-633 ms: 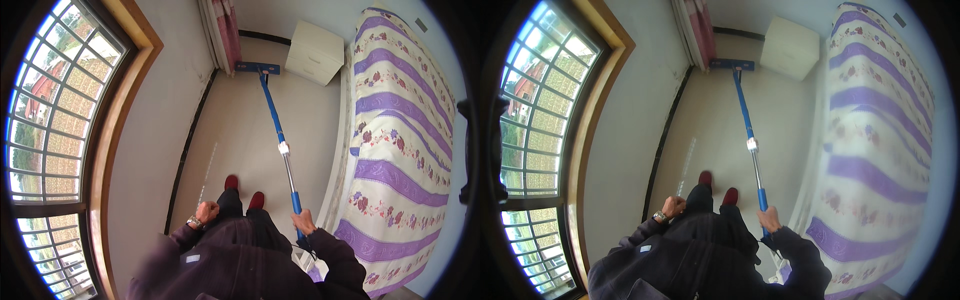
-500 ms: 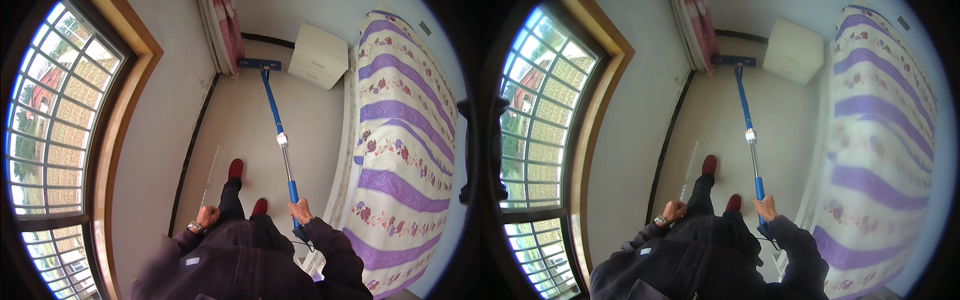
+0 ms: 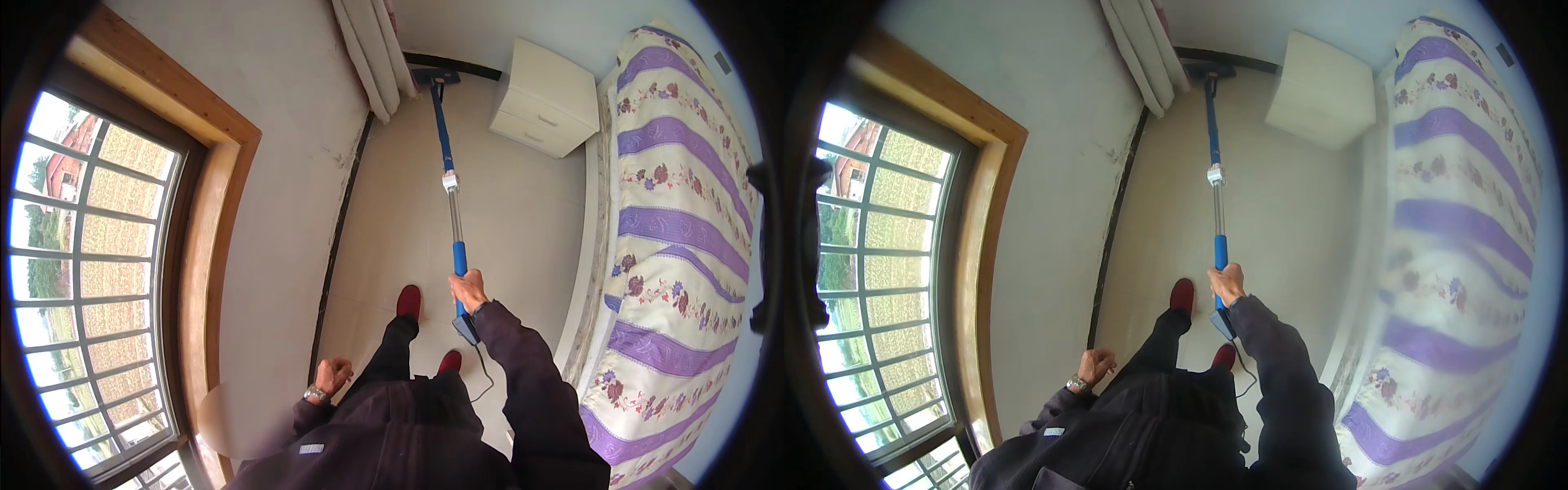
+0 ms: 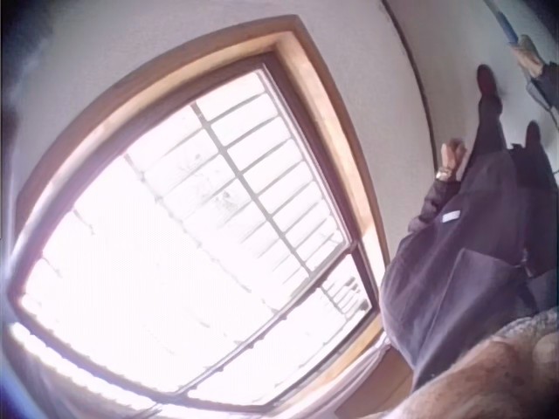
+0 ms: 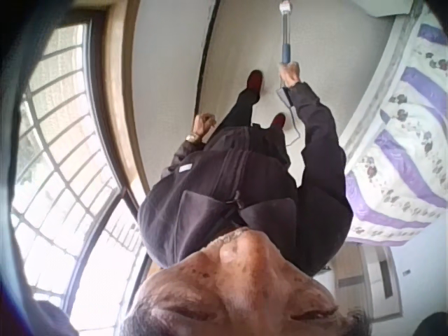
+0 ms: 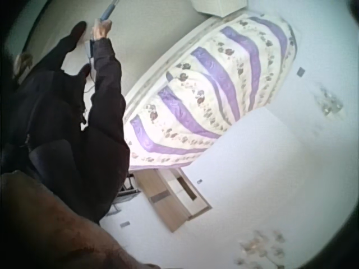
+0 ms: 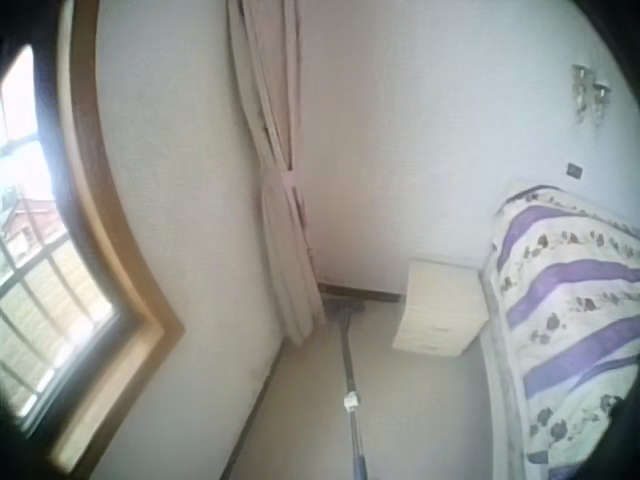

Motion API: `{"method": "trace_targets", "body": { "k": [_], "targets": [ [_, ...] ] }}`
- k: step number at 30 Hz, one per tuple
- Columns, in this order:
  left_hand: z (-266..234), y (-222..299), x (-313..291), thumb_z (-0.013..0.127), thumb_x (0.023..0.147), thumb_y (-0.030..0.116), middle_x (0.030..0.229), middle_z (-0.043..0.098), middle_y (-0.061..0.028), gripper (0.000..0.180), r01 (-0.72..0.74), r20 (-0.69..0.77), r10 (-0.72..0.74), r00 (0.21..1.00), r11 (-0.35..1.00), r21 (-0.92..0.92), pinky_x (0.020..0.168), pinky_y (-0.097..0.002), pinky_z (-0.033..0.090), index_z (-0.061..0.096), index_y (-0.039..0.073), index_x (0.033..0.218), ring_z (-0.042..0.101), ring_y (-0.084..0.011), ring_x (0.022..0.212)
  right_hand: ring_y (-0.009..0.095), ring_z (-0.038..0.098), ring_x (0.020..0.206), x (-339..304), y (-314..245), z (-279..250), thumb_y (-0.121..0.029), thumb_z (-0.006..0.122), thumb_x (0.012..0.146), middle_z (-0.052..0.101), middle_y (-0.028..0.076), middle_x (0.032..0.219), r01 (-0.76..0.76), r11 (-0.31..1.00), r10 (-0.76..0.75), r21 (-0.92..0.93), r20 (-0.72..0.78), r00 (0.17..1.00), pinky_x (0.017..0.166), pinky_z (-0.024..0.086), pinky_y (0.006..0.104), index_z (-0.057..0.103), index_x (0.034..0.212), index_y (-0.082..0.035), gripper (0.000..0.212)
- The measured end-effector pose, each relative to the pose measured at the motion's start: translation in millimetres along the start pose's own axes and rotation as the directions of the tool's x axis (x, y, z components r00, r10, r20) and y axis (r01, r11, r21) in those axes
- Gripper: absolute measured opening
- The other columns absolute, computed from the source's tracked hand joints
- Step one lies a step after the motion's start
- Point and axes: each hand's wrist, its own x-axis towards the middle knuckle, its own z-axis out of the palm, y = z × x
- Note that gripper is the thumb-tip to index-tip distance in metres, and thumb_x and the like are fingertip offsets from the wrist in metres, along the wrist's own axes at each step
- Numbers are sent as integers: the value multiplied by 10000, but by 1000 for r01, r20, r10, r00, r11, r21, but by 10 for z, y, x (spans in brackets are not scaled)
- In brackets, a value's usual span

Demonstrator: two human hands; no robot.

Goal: The person mops the bedroom floor using a blue flat mop. They move around the bed, under the window, and near the door, repeatedly pushing and pulling the mop across the tiled surface.

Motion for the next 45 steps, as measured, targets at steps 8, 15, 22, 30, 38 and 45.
{"method": "trace_targets", "body": {
  "k": [8, 15, 22, 30, 38, 45],
  "targets": [
    [-159, -120, 3, 556, 837, 139, 705, 651, -128, 225, 180, 11, -179, 984, 980, -88, 559, -275, 512, 613, -76, 809, 628, -158, 603, 261, 586, 444, 605, -464, 512, -333, 488, 851, 559, 169, 546, 52, 974, -59, -222, -26, 998, 437, 478, 386, 512, 629, 42, 437],
    [-90, -215, 70, 549, 830, 133, 660, 649, -125, 230, 63, 14, -63, 998, 995, -77, 519, -267, 499, 616, -82, 790, 632, -159, 563, 275, 601, 474, 259, 188, 65, -388, 455, 873, 555, 170, 544, -58, 958, 66, -279, 20, 998, 494, 498, 387, 512, 647, 38, 485],
    [265, -460, -61, 533, 813, 120, 620, 635, -105, 217, -51, 36, 49, 998, 997, 55, 500, -255, 486, 629, -49, 714, 608, -125, 523, 232, 587, 443, -1102, 1833, -752, -466, 480, 905, 535, 138, 509, -9, 933, 26, -358, 42, 999, 435, 467, 363, 479, 637, 32, 566],
    [896, -979, -648, 555, 784, 90, 613, 641, -92, 168, -42, 151, 16, 988, 984, 174, 505, -259, 501, 649, -41, 737, 614, -144, 500, 474, 600, 808, -3560, 4065, -1513, -485, 498, 886, 614, 299, 808, -234, 688, 122, -687, -209, 970, 683, 473, 541, 563, 829, 45, 538],
    [1119, -1009, -766, 549, 802, 124, 556, 619, -69, 227, -193, 181, 153, 971, 955, 227, 469, -264, 485, 633, -19, 647, 611, -128, 493, 407, 622, 632, -6520, 5612, -1990, -456, 685, 718, 607, 216, 623, -400, 575, 170, -714, -374, 912, 575, 496, 477, 603, 627, -14, 458],
    [1122, -1177, -798, 552, 805, 131, 629, 657, -90, 194, -154, 257, 108, 960, 974, 164, 500, -272, 510, 663, -23, 765, 639, -152, 521, 405, 620, 639, -7002, 5484, -1777, -373, 708, 707, 595, 212, 609, -301, 673, 65, -676, -352, 934, 588, 491, 471, 598, 647, 7, 401]
  ]
}}
